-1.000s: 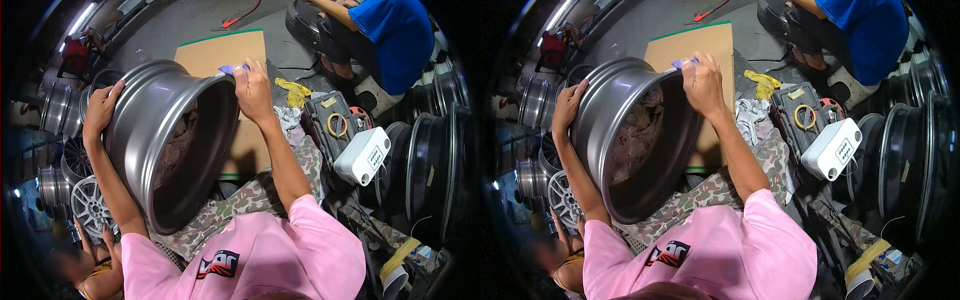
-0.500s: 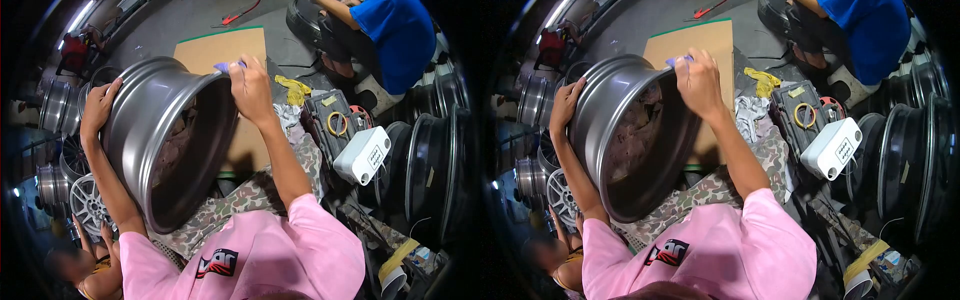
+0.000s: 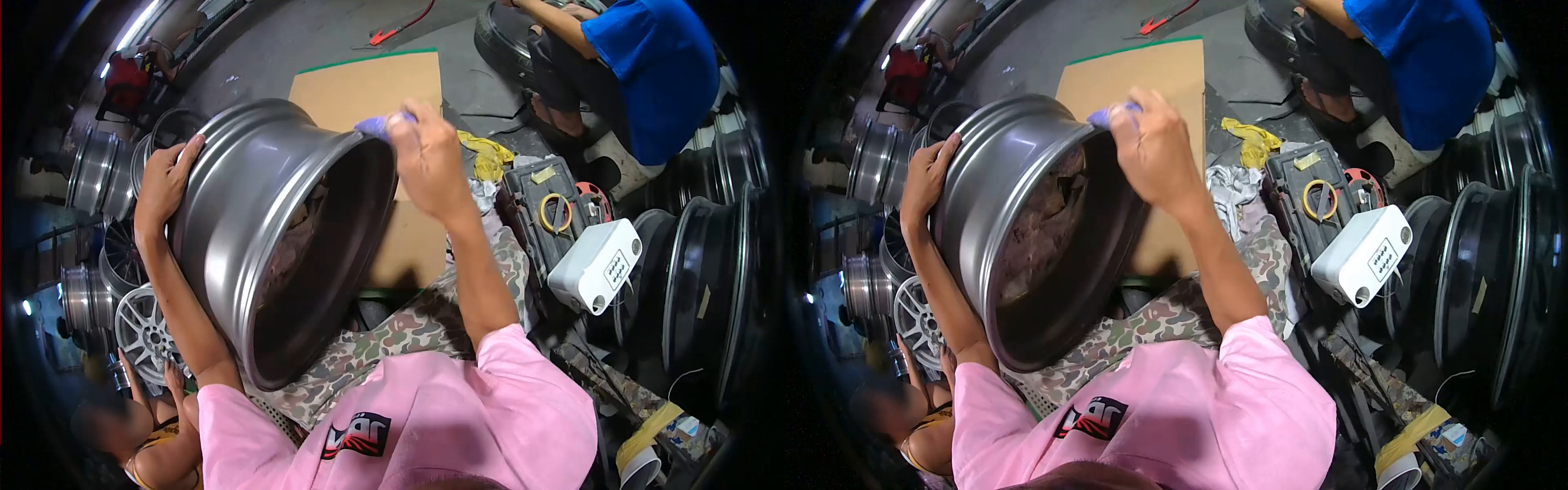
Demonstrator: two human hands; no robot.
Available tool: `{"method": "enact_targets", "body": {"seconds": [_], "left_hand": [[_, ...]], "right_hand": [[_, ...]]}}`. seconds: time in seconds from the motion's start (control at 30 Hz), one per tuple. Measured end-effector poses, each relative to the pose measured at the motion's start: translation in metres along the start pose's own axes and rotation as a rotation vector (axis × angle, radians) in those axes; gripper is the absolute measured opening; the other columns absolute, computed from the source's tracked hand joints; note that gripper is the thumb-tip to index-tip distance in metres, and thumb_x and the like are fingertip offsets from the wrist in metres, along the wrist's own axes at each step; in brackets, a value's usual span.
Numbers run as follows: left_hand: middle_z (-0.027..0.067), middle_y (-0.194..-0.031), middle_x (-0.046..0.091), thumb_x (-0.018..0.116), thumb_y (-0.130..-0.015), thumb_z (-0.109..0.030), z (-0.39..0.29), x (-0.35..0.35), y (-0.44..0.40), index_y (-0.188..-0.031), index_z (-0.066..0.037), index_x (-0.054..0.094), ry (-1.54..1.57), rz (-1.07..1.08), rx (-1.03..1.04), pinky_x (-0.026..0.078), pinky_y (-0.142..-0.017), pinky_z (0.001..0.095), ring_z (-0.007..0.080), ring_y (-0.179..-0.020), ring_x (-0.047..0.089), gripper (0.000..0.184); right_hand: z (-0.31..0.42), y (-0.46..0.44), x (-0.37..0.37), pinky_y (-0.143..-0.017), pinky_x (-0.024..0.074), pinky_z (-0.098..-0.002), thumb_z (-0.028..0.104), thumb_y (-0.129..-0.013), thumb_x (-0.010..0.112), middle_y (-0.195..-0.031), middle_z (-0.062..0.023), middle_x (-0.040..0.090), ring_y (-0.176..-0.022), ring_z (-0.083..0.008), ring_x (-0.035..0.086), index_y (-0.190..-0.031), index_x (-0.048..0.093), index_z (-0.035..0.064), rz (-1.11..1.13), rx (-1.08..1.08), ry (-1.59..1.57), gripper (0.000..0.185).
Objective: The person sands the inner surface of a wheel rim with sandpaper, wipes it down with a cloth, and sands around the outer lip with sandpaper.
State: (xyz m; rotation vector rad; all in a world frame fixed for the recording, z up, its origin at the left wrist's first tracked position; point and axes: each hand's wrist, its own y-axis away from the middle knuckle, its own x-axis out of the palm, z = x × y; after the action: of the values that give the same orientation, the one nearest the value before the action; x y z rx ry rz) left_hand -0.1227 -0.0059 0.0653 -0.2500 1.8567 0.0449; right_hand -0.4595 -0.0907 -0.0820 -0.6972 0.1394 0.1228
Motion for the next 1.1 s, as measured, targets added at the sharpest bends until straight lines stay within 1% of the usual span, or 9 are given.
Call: {"method": "enact_targets", "body": {"seconds": [0.2,0.4,0.53,0.67,0.7,0.8,0.9,1.0,1.1], "left_hand": [[0.0159,-0.074,0.070,0.055,-0.106,-0.044,0.004,0.004,-0.001,-0.101,0.006,0.072,-0.004,-0.037,0.023,0.049,-0.070,0.0338,0.0145,-0.068,0.062,0.054],[0.0151,-0.075,0.072,0.055,-0.106,-0.045,0.008,0.004,-0.003,-0.104,0.005,0.073,-0.046,-0.023,0.053,0.049,-0.071,0.0328,0.0146,-0.070,0.064,0.054],[0.0162,-0.076,0.071,0.055,-0.106,-0.046,0.009,0.001,-0.001,-0.104,0.006,0.072,0.030,0.024,-0.008,0.050,-0.072,0.0347,0.0157,-0.071,0.063,0.054],[0.0150,-0.075,0.071,0.056,-0.106,-0.046,0.012,0.004,-0.006,-0.103,0.006,0.072,-0.029,-0.024,0.050,0.049,-0.071,0.0329,0.0124,-0.071,0.062,0.055],[0.0164,-0.074,0.070,0.056,-0.106,-0.046,0.015,0.005,-0.008,-0.102,0.007,0.071,-0.030,-0.028,0.084,0.049,-0.070,0.0330,0.0121,-0.070,0.061,0.055],[0.0191,-0.073,0.067,0.056,-0.106,-0.046,0.012,0.004,-0.006,-0.102,0.007,0.070,0.017,0.003,0.010,0.049,-0.070,0.0347,0.0135,-0.069,0.060,0.055],[0.0188,-0.074,0.068,0.057,-0.105,-0.046,0.017,0.004,-0.011,-0.101,0.007,0.070,-0.004,0.003,0.016,0.049,-0.070,0.0357,0.0144,-0.070,0.061,0.055],[0.0204,-0.075,0.067,0.057,-0.105,-0.046,0.018,0.004,-0.016,-0.101,0.006,0.070,-0.040,-0.028,0.067,0.049,-0.071,0.0367,0.0155,-0.069,0.060,0.054],[0.0233,-0.076,0.065,0.057,-0.105,-0.046,0.013,0.005,-0.012,-0.103,0.007,0.069,-0.014,-0.019,0.059,0.049,-0.073,0.0366,0.0176,-0.067,0.059,0.055]], "right_hand": [[0.015,-0.004,-0.011,-0.081,0.0464,-0.0496,0.019,-0.100,0.051,-0.088,-0.0221,0.060,-0.087,-0.0408,0.057,-0.087,0.073,-0.0017,0.106,0.042,-0.001,0.033],[-0.005,-0.004,0.004,-0.081,0.0458,-0.0469,0.022,-0.101,0.048,-0.087,-0.0192,0.059,-0.088,-0.0375,0.057,-0.089,0.076,0.0001,-0.033,0.043,0.106,0.037],[0.004,0.011,-0.008,-0.086,0.0470,-0.0463,0.025,-0.103,0.050,-0.101,-0.0275,0.061,-0.093,-0.0430,0.059,-0.090,0.067,-0.0088,-0.028,-0.023,-0.021,0.040],[-0.041,0.011,0.015,-0.084,0.0486,-0.0454,0.027,-0.104,0.049,-0.104,-0.0303,0.063,-0.095,-0.0450,0.061,-0.088,0.066,-0.0077,-0.042,0.215,0.079,0.042],[-0.026,0.016,0.018,-0.083,0.0470,-0.0525,0.026,-0.103,0.048,-0.089,-0.0244,0.060,-0.091,-0.0407,0.059,-0.104,0.077,0.0004,-0.114,0.070,0.095,0.038],[0.002,0.041,0.030,-0.080,0.0466,-0.0495,0.021,-0.105,0.046,-0.091,-0.0233,0.056,-0.086,-0.0406,0.057,-0.112,0.075,-0.0012,-0.206,0.089,-0.060,0.037],[-0.028,0.040,0.062,-0.078,0.0449,-0.0480,0.018,-0.106,0.044,-0.088,-0.0218,0.054,-0.083,-0.0385,0.055,-0.119,0.073,-0.0032,-0.376,0.226,0.079,0.038],[-0.005,0.049,0.075,-0.076,0.0428,-0.0482,0.016,-0.106,0.043,-0.087,-0.0215,0.052,-0.082,-0.0387,0.053,-0.115,0.070,-0.0068,-0.500,0.155,0.059,0.037],[-0.022,0.046,0.078,-0.076,0.0422,-0.0481,0.017,-0.105,0.043,-0.087,-0.0218,0.051,-0.084,-0.0397,0.053,-0.121,0.068,-0.0063,-0.463,0.200,0.125,0.037]]}}
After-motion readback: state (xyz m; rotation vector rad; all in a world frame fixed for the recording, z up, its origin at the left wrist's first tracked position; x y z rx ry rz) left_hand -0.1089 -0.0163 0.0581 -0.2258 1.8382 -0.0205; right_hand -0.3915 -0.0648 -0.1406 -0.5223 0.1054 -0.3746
